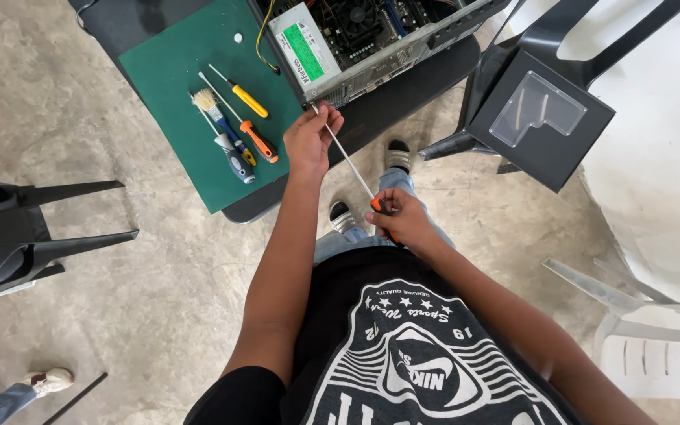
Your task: Removing internal components from a desktop computer case using screwdrivers and probes.
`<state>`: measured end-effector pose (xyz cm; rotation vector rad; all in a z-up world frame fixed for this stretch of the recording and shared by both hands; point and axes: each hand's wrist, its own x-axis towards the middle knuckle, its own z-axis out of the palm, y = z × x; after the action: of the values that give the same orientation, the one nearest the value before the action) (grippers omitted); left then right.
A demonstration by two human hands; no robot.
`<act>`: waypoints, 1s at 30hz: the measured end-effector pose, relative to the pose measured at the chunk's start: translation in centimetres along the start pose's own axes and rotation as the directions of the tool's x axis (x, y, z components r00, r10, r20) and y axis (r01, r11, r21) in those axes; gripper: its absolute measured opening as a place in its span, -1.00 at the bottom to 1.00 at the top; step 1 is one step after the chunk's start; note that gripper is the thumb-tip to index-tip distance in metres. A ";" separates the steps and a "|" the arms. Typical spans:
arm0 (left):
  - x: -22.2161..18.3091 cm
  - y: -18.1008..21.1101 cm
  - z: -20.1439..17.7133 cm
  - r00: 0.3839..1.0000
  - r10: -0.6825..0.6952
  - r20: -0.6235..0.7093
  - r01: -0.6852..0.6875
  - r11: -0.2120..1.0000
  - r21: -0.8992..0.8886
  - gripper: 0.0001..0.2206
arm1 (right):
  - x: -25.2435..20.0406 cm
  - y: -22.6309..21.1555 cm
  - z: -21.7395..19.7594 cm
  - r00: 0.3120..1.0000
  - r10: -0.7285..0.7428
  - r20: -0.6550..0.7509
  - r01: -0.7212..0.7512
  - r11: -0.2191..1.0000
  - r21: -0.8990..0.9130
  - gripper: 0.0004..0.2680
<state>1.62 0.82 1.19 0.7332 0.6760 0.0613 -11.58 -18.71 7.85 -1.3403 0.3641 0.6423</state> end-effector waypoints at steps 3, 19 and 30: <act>0.5 -0.7 -0.1 0.999 0.035 -0.034 -0.037 0.997 -0.072 -0.73 | 0.8 1.8 -1.2 0.999 -0.029 -0.015 0.028 0.999 -0.044 -0.74; 1.3 -1.8 -0.9 0.987 -0.133 -0.086 0.096 0.935 -0.342 -0.77 | -1.6 -0.6 0.7 0.939 0.155 0.306 -0.146 0.988 -0.053 -0.61; -0.3 -1.4 1.3 0.977 0.097 -0.190 -0.138 0.966 -0.218 -0.73 | 0.1 2.2 -1.8 0.976 0.041 0.212 -0.021 0.995 -0.097 -0.76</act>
<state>1.93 -1.10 1.19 0.5474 0.7804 0.3128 -12.66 -20.20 5.64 -1.3420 0.1824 0.8307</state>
